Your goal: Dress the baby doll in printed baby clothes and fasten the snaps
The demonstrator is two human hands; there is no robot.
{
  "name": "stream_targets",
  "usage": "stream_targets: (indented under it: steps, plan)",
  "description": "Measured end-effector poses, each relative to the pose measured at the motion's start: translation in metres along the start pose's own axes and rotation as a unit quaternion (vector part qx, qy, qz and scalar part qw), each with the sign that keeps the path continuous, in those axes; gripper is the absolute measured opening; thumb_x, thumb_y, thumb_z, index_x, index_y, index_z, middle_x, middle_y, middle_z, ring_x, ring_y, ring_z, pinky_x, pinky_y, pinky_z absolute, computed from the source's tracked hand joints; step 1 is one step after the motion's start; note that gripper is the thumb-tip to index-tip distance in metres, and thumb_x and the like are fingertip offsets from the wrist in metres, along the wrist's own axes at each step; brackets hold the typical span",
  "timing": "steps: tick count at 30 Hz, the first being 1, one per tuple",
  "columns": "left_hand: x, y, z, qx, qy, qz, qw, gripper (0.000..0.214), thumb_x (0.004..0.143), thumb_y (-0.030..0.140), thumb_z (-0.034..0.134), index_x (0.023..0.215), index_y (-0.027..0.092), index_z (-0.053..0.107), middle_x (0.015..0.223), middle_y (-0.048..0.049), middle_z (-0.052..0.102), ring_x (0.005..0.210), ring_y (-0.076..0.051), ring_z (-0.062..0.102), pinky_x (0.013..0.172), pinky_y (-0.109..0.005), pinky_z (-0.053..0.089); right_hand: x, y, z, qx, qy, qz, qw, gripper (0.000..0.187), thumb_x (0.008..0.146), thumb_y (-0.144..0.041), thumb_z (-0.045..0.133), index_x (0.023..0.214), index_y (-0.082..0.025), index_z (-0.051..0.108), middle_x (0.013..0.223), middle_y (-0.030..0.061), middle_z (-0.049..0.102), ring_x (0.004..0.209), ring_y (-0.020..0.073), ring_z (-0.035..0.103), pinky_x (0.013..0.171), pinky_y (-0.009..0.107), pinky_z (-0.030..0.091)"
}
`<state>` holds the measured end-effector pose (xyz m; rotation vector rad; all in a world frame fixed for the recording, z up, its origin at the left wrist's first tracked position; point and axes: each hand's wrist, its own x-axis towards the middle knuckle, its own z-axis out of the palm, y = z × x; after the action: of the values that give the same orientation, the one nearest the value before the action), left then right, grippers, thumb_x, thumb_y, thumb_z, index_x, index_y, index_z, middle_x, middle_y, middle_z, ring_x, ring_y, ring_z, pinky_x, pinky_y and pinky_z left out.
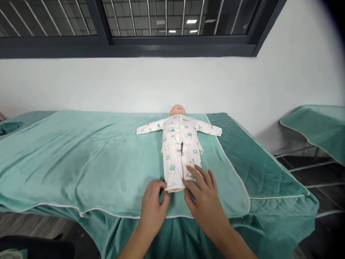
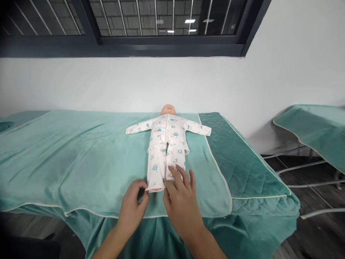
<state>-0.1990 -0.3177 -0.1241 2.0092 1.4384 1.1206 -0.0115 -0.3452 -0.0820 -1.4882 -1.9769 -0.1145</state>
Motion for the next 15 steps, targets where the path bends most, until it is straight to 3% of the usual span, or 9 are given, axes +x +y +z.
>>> stream_targets:
  steps: [3, 6, 9, 11, 12, 15]
  plan:
    - [0.001, -0.01, -0.005, -0.003, -0.016, 0.018, 1.0, 0.018, 0.082, 0.016, 0.052, 0.094, 0.03, 0.055, 0.096, -0.0058, 0.063, 0.094, -0.025, 0.059, 0.081, -0.042, 0.049, -0.001, 0.014, -0.001, 0.061, -0.023, 0.015, 0.998, 0.012, 0.092, -0.019, 0.053, 0.097, -0.024, 0.062, 0.141, 0.0058, 0.051, 0.139, 0.0281, 0.035, 0.113, 0.057, 0.03]
    - [0.027, -0.016, -0.016, -0.041, -0.006, 0.024, 0.999, 0.02, 0.082, 0.018, 0.053, 0.098, 0.029, 0.058, 0.104, -0.0063, 0.064, 0.102, -0.024, 0.059, 0.09, -0.041, 0.047, 0.018, 0.046, -0.001, 0.166, 0.017, 0.088, 0.982, 0.017, 0.093, -0.03, 0.055, 0.108, -0.024, 0.06, 0.134, 0.0086, 0.055, 0.13, 0.024, 0.046, 0.106, 0.046, 0.042]
    - [0.084, -0.023, -0.018, -0.132, 0.023, -0.065, 0.989, 0.016, 0.085, 0.03, 0.056, 0.1, 0.027, 0.062, 0.109, -0.0057, 0.065, 0.106, -0.022, 0.059, 0.095, -0.039, 0.046, 0.062, 0.094, 0.009, 0.28, 0.062, 0.214, 0.934, 0.029, 0.092, -0.042, 0.053, 0.11, -0.02, 0.057, 0.119, 0.0097, 0.063, 0.114, 0.022, 0.058, 0.098, 0.041, 0.047]
    - [0.128, -0.026, -0.011, -0.241, 0.072, -0.165, 0.954, 0.023, 0.082, 0.039, 0.062, 0.099, 0.024, 0.063, 0.114, -0.0066, 0.064, 0.111, -0.022, 0.058, 0.095, -0.037, 0.047, 0.099, 0.124, 0.022, 0.295, 0.069, 0.312, 0.901, 0.037, 0.087, -0.047, 0.057, 0.106, -0.016, 0.058, 0.112, 0.0122, 0.066, 0.106, 0.0229, 0.062, 0.091, 0.037, 0.049]
    - [0.15, -0.028, -0.006, -0.302, 0.08, -0.203, 0.928, 0.029, 0.078, 0.041, 0.066, 0.1, 0.023, 0.063, 0.118, -0.0076, 0.063, 0.114, -0.023, 0.058, 0.095, -0.036, 0.047, 0.117, 0.137, 0.029, 0.29, 0.071, 0.332, 0.895, 0.038, 0.088, -0.047, 0.055, 0.106, -0.014, 0.058, 0.111, 0.0142, 0.066, 0.104, 0.0234, 0.063, 0.09, 0.036, 0.049]
    - [0.196, -0.028, 0.014, -0.347, 0.064, -0.225, 0.909, 0.041, 0.075, 0.049, 0.069, 0.102, 0.018, 0.062, 0.118, -0.0116, 0.064, 0.109, -0.024, 0.061, 0.091, -0.036, 0.049, 0.16, 0.156, 0.049, 0.282, 0.055, 0.36, 0.888, 0.04, 0.09, -0.047, 0.047, 0.095, -0.01, 0.062, 0.1, 0.0179, 0.069, 0.09, 0.0258, 0.067, 0.082, 0.038, 0.049]
